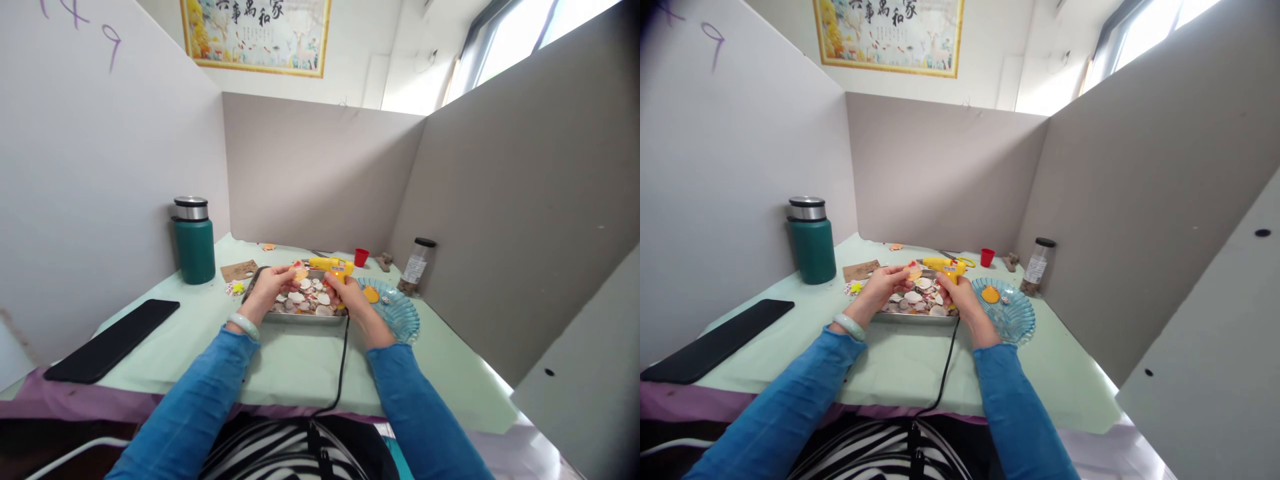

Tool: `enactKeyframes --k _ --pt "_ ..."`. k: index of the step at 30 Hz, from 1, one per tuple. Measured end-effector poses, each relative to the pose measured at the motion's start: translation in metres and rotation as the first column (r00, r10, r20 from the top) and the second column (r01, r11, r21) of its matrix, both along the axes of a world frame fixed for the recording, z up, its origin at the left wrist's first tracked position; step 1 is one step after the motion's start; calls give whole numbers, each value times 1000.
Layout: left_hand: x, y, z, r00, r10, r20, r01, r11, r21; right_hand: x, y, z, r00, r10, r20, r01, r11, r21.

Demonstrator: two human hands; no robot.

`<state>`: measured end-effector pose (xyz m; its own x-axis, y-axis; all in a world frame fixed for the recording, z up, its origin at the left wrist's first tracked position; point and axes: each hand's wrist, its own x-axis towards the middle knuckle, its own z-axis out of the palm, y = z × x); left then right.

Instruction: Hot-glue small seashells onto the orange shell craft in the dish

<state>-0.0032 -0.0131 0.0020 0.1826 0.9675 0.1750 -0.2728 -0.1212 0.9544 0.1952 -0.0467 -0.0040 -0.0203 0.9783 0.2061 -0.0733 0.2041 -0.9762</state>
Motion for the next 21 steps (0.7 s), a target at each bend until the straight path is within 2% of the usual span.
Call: enactKeyframes --k 12,21 --pt "3 0 -3 998 -12 -54 13 1000 20 -1 3 -3 1000 13 16 -13 1000 -3" --pt "3 -3 0 998 5 -60 -4 1000 11 -3 -5 2 998 23 62 -22 1000 -12"
